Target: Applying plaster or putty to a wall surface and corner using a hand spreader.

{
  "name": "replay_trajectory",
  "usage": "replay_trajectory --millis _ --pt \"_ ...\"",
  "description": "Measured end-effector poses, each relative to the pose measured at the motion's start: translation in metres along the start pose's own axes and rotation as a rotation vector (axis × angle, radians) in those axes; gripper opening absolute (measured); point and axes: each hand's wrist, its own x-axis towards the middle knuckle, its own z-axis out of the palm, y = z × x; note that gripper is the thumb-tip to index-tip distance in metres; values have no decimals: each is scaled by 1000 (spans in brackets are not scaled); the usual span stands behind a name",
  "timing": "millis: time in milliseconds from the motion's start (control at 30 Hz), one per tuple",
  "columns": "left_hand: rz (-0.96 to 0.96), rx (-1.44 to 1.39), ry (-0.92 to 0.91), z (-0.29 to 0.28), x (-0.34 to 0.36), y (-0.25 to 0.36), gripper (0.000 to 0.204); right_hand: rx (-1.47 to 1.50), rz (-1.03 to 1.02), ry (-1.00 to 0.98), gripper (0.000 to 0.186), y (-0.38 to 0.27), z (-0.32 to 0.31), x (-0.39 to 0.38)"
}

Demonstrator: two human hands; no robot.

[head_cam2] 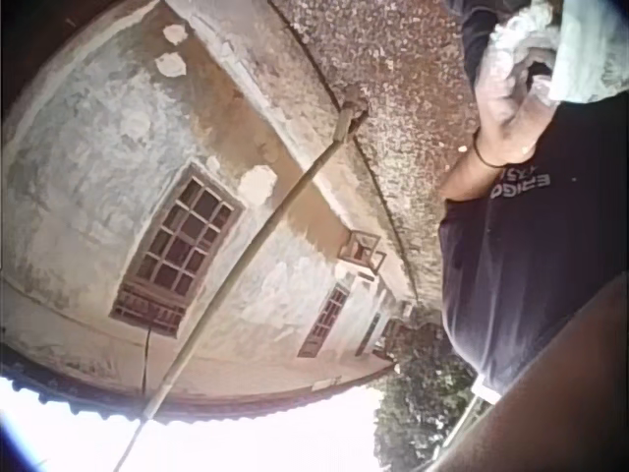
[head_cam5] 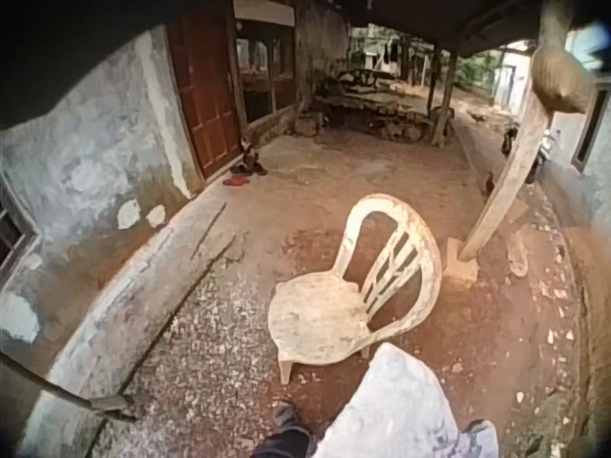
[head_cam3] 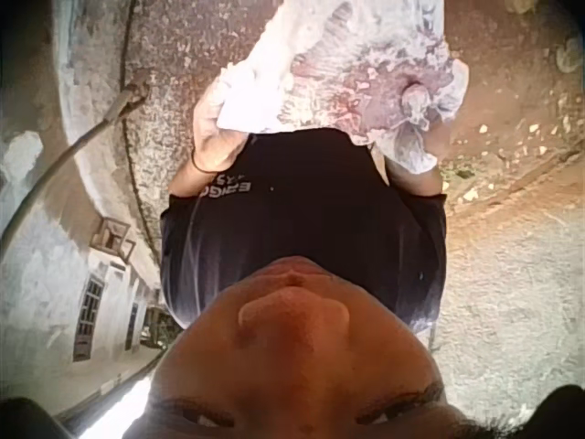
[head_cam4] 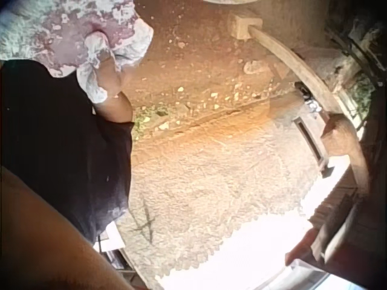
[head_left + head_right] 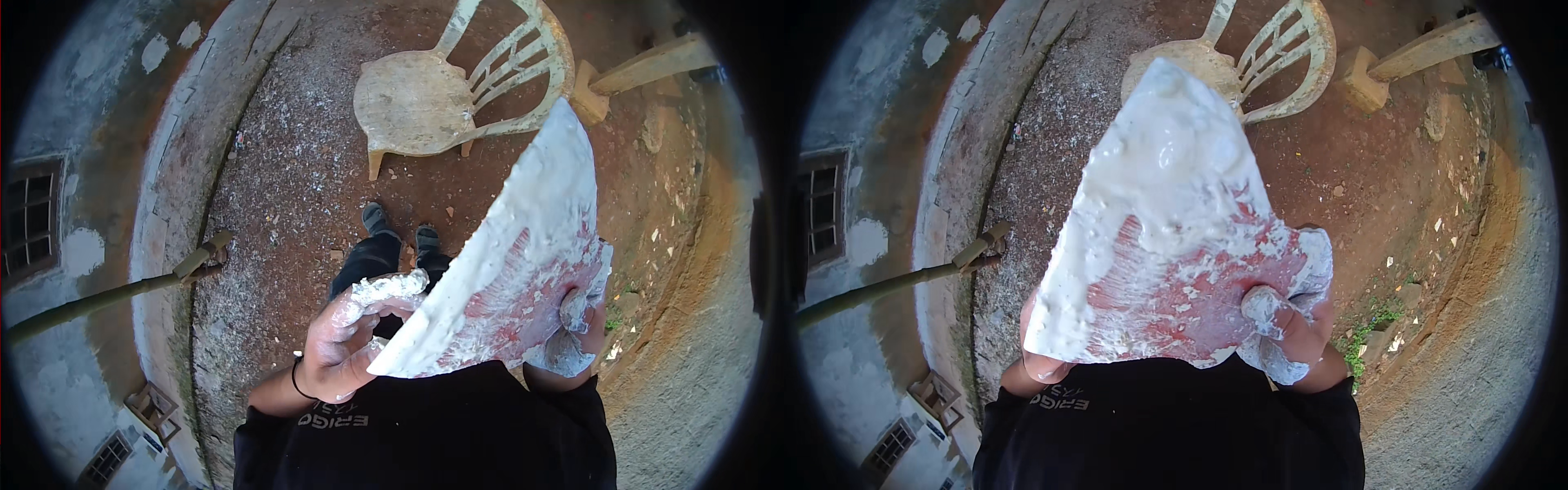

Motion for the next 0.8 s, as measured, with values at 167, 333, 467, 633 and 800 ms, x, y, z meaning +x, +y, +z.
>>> replay_trajectory --millis 167,333,467,633,800 --pt "176 138 192 -11 -62 34 55 -133 242 -437 53 35 39 16" --pt "452 185 422 -49 -136 93 56 -193 361 -829 54 115 129 30" --pt "539 195 663 -81 -215 167 57 -77 527 -923 58 220 237 7" --pt "618 331 947 -101 -327 241 70 -4 798 -1010 65 331 331 -58" --pt "805 302 1015 -167 -428 263 61 -177 871 -887 64 451 372 -124"
